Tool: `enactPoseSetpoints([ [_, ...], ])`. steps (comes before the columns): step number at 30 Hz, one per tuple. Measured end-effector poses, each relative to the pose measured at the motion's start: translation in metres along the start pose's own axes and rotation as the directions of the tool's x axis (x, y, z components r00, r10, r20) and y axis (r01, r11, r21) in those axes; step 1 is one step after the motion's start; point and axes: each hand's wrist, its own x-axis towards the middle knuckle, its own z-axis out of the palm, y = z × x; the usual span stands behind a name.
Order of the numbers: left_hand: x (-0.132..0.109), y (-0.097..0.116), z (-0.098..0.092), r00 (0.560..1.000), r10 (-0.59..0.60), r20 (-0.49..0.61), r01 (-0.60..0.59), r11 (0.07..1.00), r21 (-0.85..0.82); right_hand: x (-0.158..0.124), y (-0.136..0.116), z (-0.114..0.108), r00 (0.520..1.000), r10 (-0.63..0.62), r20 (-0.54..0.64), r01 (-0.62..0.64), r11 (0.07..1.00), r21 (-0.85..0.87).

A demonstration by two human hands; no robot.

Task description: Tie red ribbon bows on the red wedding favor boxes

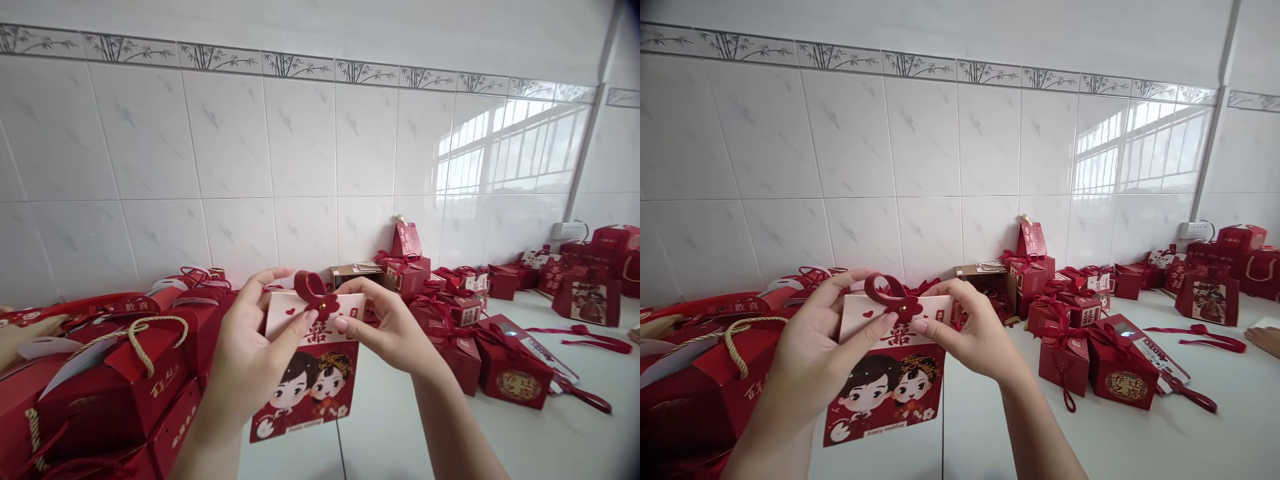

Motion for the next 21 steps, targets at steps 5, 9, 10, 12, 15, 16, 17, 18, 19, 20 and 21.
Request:
enactPoseSetpoints([
  [5,0.008,-0.013,-0.003,0.989,-0.123,0.085,0.107,0.979,0.176,0.002,0.006,-0.024,0.959,0.233,0.160,-0.233,0.972,-0.015],
  [9,0.014,-0.025,-0.008,1.000,0.026,-0.006,-0.023,0.960,0.278,0.004,0.015,-0.045,0.875,0.152,-0.460,-0.297,0.918,-0.263],
  [10,0.015,-0.026,-0.009,0.999,0.038,-0.027,-0.030,0.962,0.273,0.004,0.018,-0.050,0.772,0.028,-0.635,-0.296,0.900,-0.320],
  [12,0.016,-0.024,-0.012,0.999,0.032,-0.035,-0.022,0.968,0.249,0.007,0.022,-0.055,0.581,-0.196,-0.790,-0.230,0.892,-0.390],
  [15,0.016,-0.022,-0.016,0.999,0.037,-0.040,-0.028,0.977,0.209,0.011,0.027,-0.049,0.604,-0.297,-0.739,-0.015,0.923,-0.384],
  [16,0.016,-0.021,-0.016,0.998,0.046,-0.051,-0.035,0.979,0.199,0.013,0.028,-0.043,0.654,-0.296,-0.697,0.030,0.930,-0.366],
  [17,0.016,-0.021,-0.017,0.996,0.056,-0.063,-0.043,0.981,0.191,0.014,0.028,-0.037,0.694,-0.296,-0.657,0.056,0.931,-0.360],
  [18,0.016,-0.021,-0.017,0.994,0.069,-0.079,-0.053,0.981,0.188,0.015,0.029,-0.031,0.726,-0.298,-0.620,0.069,0.928,-0.365],
  [19,0.017,-0.021,-0.017,0.993,0.079,-0.092,-0.060,0.980,0.191,0.016,0.029,-0.025,0.756,-0.300,-0.581,0.076,0.923,-0.378],
  [20,0.017,-0.020,-0.018,0.991,0.086,-0.101,-0.065,0.978,0.199,0.016,0.030,-0.019,0.786,-0.301,-0.540,0.080,0.916,-0.393],
  [21,0.016,-0.018,-0.018,0.990,0.093,-0.104,-0.070,0.975,0.209,0.017,0.030,-0.015,0.814,-0.297,-0.498,0.082,0.909,-0.409],
])
